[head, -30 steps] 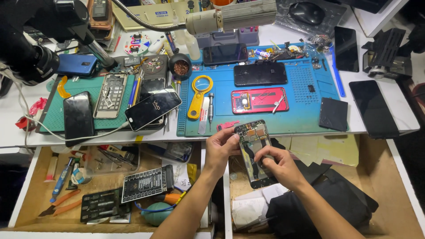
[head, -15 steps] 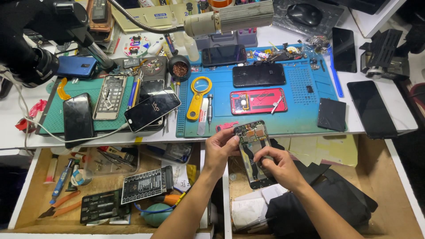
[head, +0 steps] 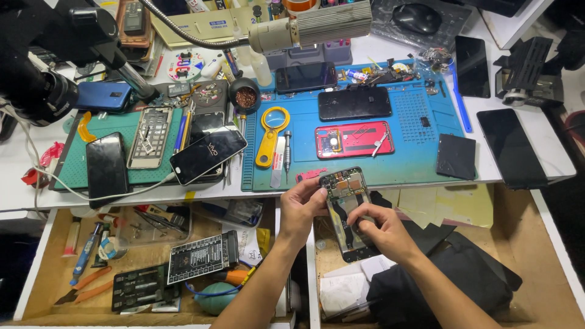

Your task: Repairing a mobile phone by connecting internal components and the screen assembly

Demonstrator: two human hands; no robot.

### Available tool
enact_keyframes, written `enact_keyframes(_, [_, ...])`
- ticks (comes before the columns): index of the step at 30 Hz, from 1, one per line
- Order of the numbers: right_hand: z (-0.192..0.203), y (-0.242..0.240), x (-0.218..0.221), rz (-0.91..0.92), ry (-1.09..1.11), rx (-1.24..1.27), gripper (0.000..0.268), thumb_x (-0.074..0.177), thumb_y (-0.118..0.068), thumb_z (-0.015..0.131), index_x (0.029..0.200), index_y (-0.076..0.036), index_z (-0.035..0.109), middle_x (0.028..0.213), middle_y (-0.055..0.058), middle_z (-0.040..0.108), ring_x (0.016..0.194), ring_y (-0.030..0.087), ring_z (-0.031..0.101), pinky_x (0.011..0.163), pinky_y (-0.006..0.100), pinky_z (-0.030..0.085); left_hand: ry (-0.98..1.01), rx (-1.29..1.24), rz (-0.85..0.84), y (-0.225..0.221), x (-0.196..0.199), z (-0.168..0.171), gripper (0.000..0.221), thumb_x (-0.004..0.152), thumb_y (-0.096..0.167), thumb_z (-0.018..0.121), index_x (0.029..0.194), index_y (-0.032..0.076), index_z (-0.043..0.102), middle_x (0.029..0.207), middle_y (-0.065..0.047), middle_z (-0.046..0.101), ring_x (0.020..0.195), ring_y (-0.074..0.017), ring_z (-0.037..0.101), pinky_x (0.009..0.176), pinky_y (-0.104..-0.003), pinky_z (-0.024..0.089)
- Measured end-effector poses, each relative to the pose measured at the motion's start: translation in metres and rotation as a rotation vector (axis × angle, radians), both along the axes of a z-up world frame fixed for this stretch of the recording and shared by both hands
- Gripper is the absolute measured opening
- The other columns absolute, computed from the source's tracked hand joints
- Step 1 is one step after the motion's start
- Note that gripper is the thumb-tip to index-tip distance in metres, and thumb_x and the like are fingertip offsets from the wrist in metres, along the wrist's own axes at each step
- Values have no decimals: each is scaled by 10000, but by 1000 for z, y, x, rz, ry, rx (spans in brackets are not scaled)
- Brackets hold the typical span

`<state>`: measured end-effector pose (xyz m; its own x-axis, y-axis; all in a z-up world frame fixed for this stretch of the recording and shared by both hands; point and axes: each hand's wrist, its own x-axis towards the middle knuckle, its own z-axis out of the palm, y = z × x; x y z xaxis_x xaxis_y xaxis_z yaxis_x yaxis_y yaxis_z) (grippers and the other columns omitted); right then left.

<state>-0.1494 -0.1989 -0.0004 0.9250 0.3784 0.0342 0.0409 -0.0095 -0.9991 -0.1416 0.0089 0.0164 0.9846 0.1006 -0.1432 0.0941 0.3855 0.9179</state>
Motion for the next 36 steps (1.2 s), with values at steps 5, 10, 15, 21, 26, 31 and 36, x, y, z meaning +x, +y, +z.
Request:
enact_keyframes(5, [4, 2, -2, -4, 6, 1, 227, 823, -24, 607, 883, -32, 826, 722, 59, 699, 705, 107, 542, 666, 275, 500, 5, -7, 4, 2, 1, -3, 305, 886, 97, 745, 1173, -8, 733, 1021, -191, 779, 770, -277, 768, 604, -386, 671])
enact_keyframes(10, [0, 4, -2, -19, 8, 4, 225, 808, -14, 613, 866, -36, 829, 706, 56, 690, 677, 117, 537, 654, 275, 497, 7, -20, 10, 2, 3, -15, 299, 901, 77, 730, 1186, -11, 727, 1000, -197, 777, 762, -300, 770, 598, -405, 674])
enact_keyframes(15, [-11, -1, 1, -99, 27, 13, 217, 814, -20, 600, 872, -9, 810, 681, 54, 645, 661, 120, 515, 644, 290, 491, -50, 26, -19, 4, -1, 12, 537, 918, 175, 717, 1415, 22, 586, 1141, -270, 731, 816, -290, 759, 650, -382, 682])
enact_keyframes(21, [-3, -19, 18, -455, -73, 42, 181, 858, -63, 552, 826, -54, 730, 702, 28, 574, 709, 104, 473, 670, 243, 435, -341, 675, 318, 41, 7, 20, 412, 979, 125, 595, 1379, 26, 578, 1019, -197, 749, 757, -267, 737, 549, -310, 617])
enact_keyframes(26, [8, -14, 17, -550, -50, 122, 170, 866, -70, 531, 817, -61, 694, 706, 10, 548, 694, 83, 460, 668, 225, 420, -519, 1279, 363, 37, 10, 6, 326, 910, 168, 734, 1234, 138, 722, 1262, -100, 612, 1178, -337, 533, 959, -542, 398])
enact_keyframes(31, [2, -2, 15, -551, -26, 160, 171, 861, -64, 540, 808, -54, 701, 697, 8, 553, 688, 80, 484, 663, 220, 436, -324, 1541, 261, 30, 7, 14, 366, 938, 319, 712, 1237, 109, 709, 1598, -249, 339, 1492, -553, 169, 1051, -844, 66])
enact_keyframes(36, [-12, 1, 19, -553, -26, 153, 171, 840, -45, 553, 786, -61, 715, 700, 21, 582, 713, 99, 477, 696, 242, 436, -199, 1577, 188, 30, 7, 13, 273, 941, 380, 701, 1122, 182, 750, 1620, -191, 338, 1518, -518, 170, 1044, -859, 63])
